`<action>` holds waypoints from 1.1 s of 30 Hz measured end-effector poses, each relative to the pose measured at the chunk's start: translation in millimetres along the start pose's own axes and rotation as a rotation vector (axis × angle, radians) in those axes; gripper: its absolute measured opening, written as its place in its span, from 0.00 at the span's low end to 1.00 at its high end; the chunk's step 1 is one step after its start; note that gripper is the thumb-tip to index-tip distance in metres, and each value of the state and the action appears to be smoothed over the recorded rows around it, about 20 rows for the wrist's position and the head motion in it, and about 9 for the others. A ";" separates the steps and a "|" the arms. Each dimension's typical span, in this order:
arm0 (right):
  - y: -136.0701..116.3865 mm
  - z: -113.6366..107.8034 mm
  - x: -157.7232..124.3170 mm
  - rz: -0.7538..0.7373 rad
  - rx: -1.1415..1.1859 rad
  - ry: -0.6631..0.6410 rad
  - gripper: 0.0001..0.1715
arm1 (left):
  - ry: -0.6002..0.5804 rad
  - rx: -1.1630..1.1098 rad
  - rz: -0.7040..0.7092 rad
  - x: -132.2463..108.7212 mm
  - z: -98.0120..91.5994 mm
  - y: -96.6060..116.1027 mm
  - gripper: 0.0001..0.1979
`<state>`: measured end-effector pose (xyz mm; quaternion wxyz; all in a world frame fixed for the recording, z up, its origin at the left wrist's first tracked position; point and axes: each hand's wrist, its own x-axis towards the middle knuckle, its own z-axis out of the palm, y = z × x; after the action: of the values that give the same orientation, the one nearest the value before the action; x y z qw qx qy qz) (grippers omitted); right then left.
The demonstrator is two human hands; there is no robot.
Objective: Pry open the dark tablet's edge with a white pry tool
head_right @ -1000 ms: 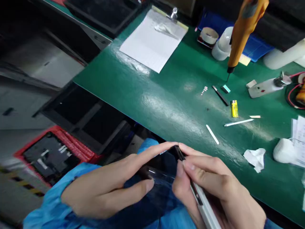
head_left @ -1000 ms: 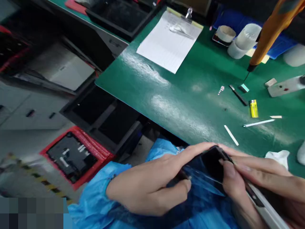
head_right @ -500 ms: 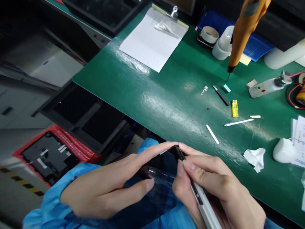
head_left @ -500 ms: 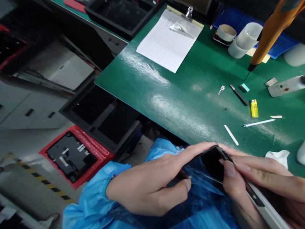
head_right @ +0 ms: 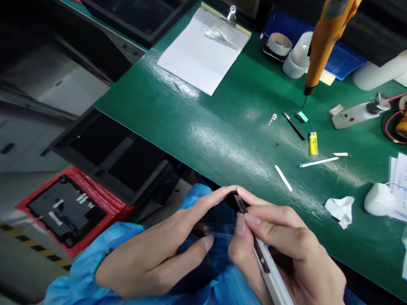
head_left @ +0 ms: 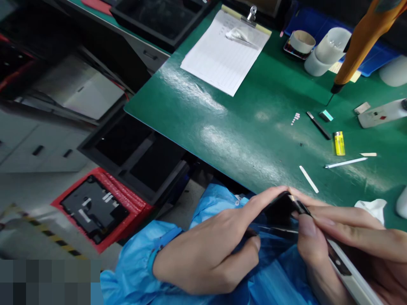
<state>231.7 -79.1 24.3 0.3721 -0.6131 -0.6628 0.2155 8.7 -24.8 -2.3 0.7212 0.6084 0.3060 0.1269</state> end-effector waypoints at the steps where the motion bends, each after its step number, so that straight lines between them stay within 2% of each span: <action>1: -1.1 1.0 0.4 0.005 -0.011 0.006 0.06 | -0.012 0.002 -0.013 0.4 1.3 -0.2 0.45; 10: 0.6 3.8 -9.7 0.056 -0.023 0.014 0.09 | -0.008 -0.032 -0.007 2.9 7.2 -1.1 0.44; 13: 5.5 2.8 -5.1 0.041 -0.001 0.004 0.07 | -0.002 -0.036 0.000 3.2 7.2 -1.7 0.44; 15: 10.7 1.8 0.1 -0.008 0.024 -0.059 0.03 | 0.002 -0.037 0.009 4.1 7.2 -4.6 0.44; 19: 21.2 2.9 3.1 -0.050 0.068 -0.152 0.14 | 0.026 -0.075 0.031 7.0 8.9 -14.6 0.44; 23: 23.3 14.3 -4.7 0.023 0.122 -0.081 0.14 | 0.031 -0.102 0.033 9.3 12.7 -22.6 0.43; 27: 19.4 33.7 -10.2 0.131 0.145 0.078 0.11 | 0.022 -0.121 0.006 9.9 16.1 -29.7 0.44; 33: 24.2 54.0 -12.4 0.122 0.205 0.152 0.12 | 0.066 -0.135 -0.021 6.4 22.0 -44.2 0.43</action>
<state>206.3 -78.1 -30.5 0.4681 -0.6256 -0.5685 0.2575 18.4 -49.0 -44.8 0.7514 0.5506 0.3268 0.1596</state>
